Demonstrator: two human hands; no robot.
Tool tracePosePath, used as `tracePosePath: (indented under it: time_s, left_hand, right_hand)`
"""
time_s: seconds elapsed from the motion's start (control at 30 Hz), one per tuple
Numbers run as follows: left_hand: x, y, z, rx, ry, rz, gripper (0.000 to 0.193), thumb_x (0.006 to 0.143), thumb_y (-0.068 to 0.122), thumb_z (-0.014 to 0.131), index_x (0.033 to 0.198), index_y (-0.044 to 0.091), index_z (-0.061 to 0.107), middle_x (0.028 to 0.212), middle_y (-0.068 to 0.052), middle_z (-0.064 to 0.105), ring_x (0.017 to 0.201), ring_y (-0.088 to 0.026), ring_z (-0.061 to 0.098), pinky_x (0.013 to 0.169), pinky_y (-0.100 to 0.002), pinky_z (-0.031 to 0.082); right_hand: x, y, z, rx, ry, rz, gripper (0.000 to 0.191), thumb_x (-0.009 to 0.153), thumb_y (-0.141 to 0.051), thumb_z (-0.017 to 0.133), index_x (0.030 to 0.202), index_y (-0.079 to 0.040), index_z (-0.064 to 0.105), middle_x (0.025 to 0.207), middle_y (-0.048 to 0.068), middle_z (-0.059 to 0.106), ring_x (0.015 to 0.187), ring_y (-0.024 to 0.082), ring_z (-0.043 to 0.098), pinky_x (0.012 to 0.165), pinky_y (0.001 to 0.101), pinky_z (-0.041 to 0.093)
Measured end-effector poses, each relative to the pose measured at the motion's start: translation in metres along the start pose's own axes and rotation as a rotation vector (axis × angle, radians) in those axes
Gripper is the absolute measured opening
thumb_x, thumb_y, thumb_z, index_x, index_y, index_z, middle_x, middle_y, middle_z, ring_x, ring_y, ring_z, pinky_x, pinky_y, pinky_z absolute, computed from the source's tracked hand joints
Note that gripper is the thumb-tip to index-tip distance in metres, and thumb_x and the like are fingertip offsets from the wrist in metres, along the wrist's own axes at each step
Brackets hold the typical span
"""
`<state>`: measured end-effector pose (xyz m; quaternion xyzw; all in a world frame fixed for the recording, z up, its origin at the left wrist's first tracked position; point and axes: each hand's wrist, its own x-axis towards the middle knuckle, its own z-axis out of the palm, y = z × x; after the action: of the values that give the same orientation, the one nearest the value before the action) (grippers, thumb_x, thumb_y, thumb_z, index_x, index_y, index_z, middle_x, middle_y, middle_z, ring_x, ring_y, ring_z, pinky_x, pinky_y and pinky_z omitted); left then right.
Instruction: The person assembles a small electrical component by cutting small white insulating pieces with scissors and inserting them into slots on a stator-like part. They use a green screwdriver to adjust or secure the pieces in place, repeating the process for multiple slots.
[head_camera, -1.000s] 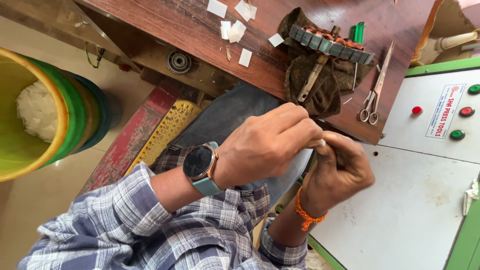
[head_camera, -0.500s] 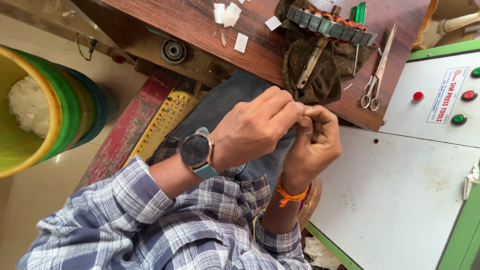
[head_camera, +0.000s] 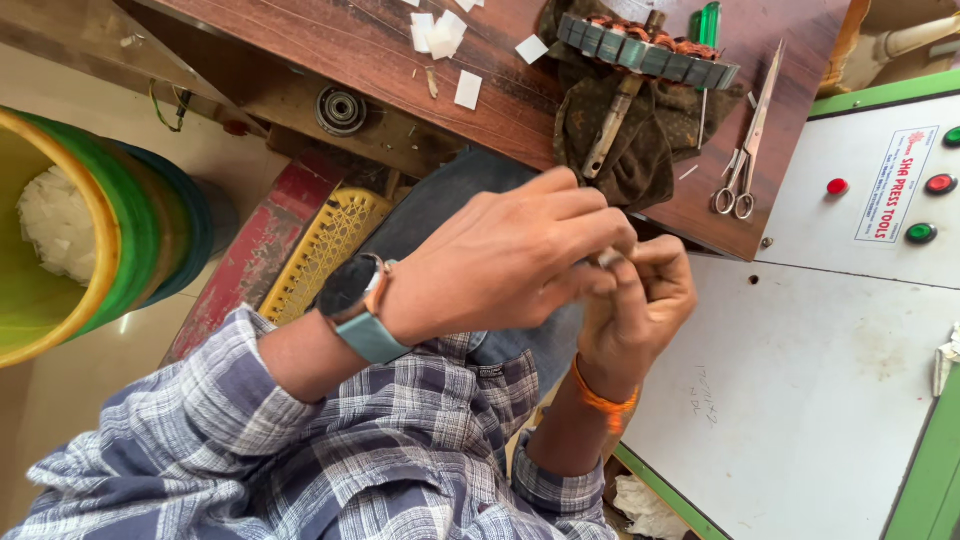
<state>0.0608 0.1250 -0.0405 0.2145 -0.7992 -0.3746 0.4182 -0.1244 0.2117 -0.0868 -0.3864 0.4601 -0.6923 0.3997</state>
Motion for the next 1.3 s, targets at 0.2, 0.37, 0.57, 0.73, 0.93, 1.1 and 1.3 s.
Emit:
tracePosePath:
  time_s: [0.2, 0.37, 0.57, 0.73, 0.93, 1.1, 1.3]
  left_hand:
    - [-0.002, -0.006, 0.007, -0.274, -0.038, 0.054, 0.015, 0.098, 0.018, 0.075, 0.104, 0.011, 0.063, 0.098, -0.005, 0.063, 0.098, -0.024, 0.063, 0.083, -0.040, 0.054]
    - [0.000, -0.002, 0.009, -0.407, -0.026, -0.028, 0.017, 0.096, 0.012, 0.076, 0.104, 0.008, 0.062, 0.098, -0.006, 0.064, 0.090, -0.024, 0.068, 0.079, -0.036, 0.056]
    - [-0.006, 0.013, 0.010, -0.260, 0.064, -0.209, 0.019, 0.091, 0.012, 0.078, 0.096, 0.007, 0.060, 0.092, -0.007, 0.063, 0.086, -0.027, 0.066, 0.070, -0.039, 0.051]
    - [-0.004, 0.011, 0.017, -0.231, 0.073, -0.258, 0.021, 0.089, 0.014, 0.077, 0.092, 0.007, 0.057, 0.090, -0.006, 0.060, 0.081, -0.027, 0.064, 0.067, -0.040, 0.048]
    - [0.005, 0.010, 0.024, -0.138, 0.040, -0.153, 0.026, 0.085, 0.014, 0.081, 0.103, 0.013, 0.062, 0.101, -0.003, 0.060, 0.093, -0.024, 0.062, 0.071, -0.037, 0.051]
    - [0.040, -0.042, 0.011, 0.360, 0.129, 0.346, 0.048, 0.086, 0.009, 0.082, 0.127, 0.016, 0.057, 0.133, -0.008, 0.051, 0.126, -0.029, 0.050, 0.098, -0.046, 0.052]
    - [0.087, -0.102, -0.004, 0.479, 0.087, 0.313, 0.065, 0.088, 0.002, 0.079, 0.147, 0.015, 0.056, 0.130, -0.010, 0.061, 0.111, -0.030, 0.064, 0.088, -0.042, 0.053]
  right_hand:
    - [-0.004, -0.006, -0.013, 0.461, -0.182, 0.318, 0.026, 0.101, -0.016, 0.074, 0.098, -0.006, 0.051, 0.080, 0.002, 0.055, 0.055, 0.001, 0.050, 0.043, 0.0149, 0.041]
    - [-0.006, -0.007, -0.015, 0.490, -0.189, 0.361, 0.027, 0.103, -0.018, 0.074, 0.101, -0.005, 0.051, 0.081, 0.002, 0.057, 0.056, 0.001, 0.049, 0.044, 0.0142, 0.041]
    - [-0.006, 0.001, -0.018, 0.535, -0.233, 0.459, 0.023, 0.106, -0.015, 0.072, 0.108, 0.001, 0.056, 0.076, 0.000, 0.056, 0.057, -0.001, 0.047, 0.045, 0.0119, 0.038]
    - [-0.005, 0.013, -0.029, 0.651, -0.266, 0.611, 0.040, 0.106, -0.017, 0.070, 0.134, 0.007, 0.056, 0.078, -0.001, 0.056, 0.053, -0.002, 0.047, 0.044, 0.0121, 0.040]
    - [-0.006, 0.030, -0.031, 0.675, -0.197, 0.427, 0.035, 0.101, -0.018, 0.070, 0.131, -0.006, 0.057, 0.093, -0.002, 0.064, 0.063, -0.005, 0.051, 0.053, 0.0083, 0.043]
    - [0.003, 0.014, -0.040, 0.894, -0.235, 0.251, 0.008, 0.110, -0.016, 0.066, 0.113, -0.013, 0.058, 0.097, -0.006, 0.068, 0.077, 0.002, 0.054, 0.069, 0.0144, 0.048]
    - [0.018, -0.015, -0.060, 0.881, -0.182, 0.207, 0.007, 0.112, -0.015, 0.063, 0.117, -0.011, 0.061, 0.099, -0.002, 0.068, 0.077, 0.006, 0.055, 0.070, 0.0184, 0.050]
